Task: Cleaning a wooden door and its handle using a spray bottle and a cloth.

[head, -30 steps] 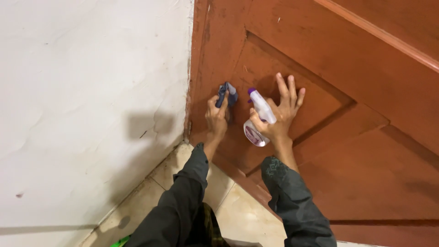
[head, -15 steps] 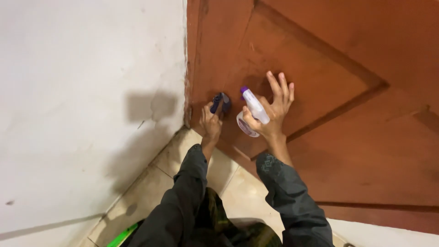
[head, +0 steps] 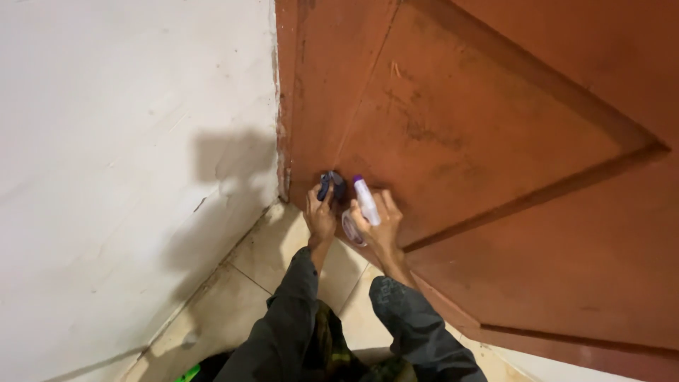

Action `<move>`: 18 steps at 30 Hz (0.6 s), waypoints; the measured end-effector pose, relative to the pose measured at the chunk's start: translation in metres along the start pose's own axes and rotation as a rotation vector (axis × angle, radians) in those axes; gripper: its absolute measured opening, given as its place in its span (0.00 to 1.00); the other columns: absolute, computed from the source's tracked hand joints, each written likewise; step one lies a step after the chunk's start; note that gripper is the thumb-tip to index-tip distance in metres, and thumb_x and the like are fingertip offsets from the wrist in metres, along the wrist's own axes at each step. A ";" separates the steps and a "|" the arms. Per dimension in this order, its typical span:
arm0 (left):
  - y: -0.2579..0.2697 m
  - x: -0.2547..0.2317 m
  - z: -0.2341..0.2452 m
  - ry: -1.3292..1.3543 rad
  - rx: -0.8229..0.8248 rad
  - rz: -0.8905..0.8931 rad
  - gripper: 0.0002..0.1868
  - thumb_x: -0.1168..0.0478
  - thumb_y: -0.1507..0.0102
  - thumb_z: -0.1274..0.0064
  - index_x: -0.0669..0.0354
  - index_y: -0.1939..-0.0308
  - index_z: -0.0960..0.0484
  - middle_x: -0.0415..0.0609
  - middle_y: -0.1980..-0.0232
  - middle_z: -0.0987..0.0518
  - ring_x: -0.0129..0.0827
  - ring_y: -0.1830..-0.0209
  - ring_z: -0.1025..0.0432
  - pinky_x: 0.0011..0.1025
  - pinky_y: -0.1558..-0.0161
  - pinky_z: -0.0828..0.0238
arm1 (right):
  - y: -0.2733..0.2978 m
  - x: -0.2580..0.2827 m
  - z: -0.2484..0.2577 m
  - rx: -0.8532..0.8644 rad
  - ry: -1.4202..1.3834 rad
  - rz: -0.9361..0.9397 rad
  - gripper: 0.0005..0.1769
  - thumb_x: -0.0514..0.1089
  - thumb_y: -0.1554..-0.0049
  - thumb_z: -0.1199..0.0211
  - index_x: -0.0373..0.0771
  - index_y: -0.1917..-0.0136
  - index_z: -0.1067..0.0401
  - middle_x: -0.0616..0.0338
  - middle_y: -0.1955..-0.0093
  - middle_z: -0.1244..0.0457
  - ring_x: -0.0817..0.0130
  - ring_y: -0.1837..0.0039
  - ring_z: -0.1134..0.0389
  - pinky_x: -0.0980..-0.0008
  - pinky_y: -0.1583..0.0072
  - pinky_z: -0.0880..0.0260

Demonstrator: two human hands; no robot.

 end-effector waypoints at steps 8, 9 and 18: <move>0.040 0.038 -0.013 -0.085 0.118 0.054 0.37 0.76 0.49 0.45 0.45 0.36 0.19 0.57 0.43 0.25 0.55 0.44 0.28 0.45 0.48 0.26 | 0.039 -0.035 -0.034 0.075 0.092 -0.061 0.12 0.47 0.49 0.27 0.38 0.59 0.26 0.48 0.60 0.36 0.47 0.60 0.31 0.54 0.59 0.31; 0.045 0.038 -0.012 -0.098 0.123 0.077 0.38 0.76 0.49 0.45 0.43 0.35 0.19 0.56 0.44 0.25 0.54 0.46 0.27 0.44 0.48 0.26 | 0.044 -0.036 -0.034 0.055 0.098 -0.041 0.12 0.47 0.49 0.28 0.38 0.58 0.26 0.48 0.60 0.36 0.47 0.60 0.31 0.54 0.58 0.31; 0.016 0.015 -0.009 0.122 0.080 0.192 0.31 0.75 0.40 0.45 0.46 0.34 0.20 0.58 0.41 0.25 0.49 0.51 0.24 0.38 0.55 0.24 | 0.067 -0.058 -0.049 0.122 0.053 -0.189 0.13 0.46 0.47 0.28 0.36 0.57 0.26 0.46 0.60 0.34 0.45 0.58 0.31 0.54 0.57 0.31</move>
Point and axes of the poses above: each hand's wrist, its own y-axis away from the middle knuckle, its own z-axis out of the back of the hand, x = y × z, the point moved 5 cm from there along -y, towards the middle knuckle
